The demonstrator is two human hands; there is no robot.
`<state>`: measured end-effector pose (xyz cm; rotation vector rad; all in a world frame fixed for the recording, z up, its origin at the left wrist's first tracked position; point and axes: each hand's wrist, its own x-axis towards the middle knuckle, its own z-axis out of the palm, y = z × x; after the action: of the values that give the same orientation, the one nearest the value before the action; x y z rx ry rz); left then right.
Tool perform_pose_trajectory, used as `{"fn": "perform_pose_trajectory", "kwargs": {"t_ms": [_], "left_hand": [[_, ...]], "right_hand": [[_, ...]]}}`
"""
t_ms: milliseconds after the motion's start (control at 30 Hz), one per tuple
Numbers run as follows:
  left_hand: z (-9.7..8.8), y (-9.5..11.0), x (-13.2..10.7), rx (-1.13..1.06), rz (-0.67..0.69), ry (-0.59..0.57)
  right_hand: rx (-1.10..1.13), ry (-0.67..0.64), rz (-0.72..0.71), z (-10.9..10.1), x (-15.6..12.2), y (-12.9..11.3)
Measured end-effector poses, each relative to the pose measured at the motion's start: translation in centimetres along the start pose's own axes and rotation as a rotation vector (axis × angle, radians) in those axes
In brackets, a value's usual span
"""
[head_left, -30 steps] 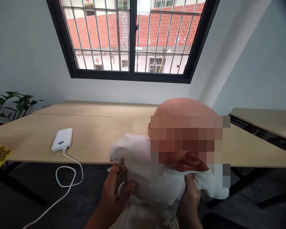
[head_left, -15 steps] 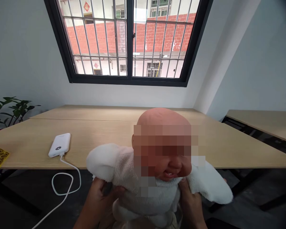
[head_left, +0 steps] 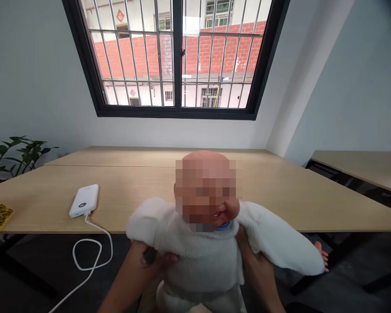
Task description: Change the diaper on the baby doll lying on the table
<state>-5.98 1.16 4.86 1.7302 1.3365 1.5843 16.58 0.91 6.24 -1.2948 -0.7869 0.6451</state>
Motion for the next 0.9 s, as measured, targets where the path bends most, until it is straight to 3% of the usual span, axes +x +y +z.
{"fn": "perform_pose_trajectory", "kwargs": {"t_ms": [133, 233, 400, 633, 900], "left_hand": [[-0.7, 0.6, 1.8, -0.033, -0.075, -0.050], [-1.0, 1.6, 3.8, -0.070, -0.110, -0.080], [-0.7, 2.1, 9.0, -0.128, -0.007, -0.078], [1.4, -1.4, 16.4, -0.269, 0.090, -0.151], [5.8, -6.6, 22.8, -0.231, 0.096, -0.110]], "right_hand": [[-0.033, -0.014, -0.016, 0.5, 1.3, -1.0], [-0.042, -0.081, -0.119, 1.5, 3.4, -2.0], [-0.015, -0.163, -0.300, 4.3, 7.2, -3.9], [-0.025, -0.252, -0.327, 9.3, 12.5, -4.0], [-0.078, -0.298, -0.383, 14.7, 19.9, 0.0]]}}
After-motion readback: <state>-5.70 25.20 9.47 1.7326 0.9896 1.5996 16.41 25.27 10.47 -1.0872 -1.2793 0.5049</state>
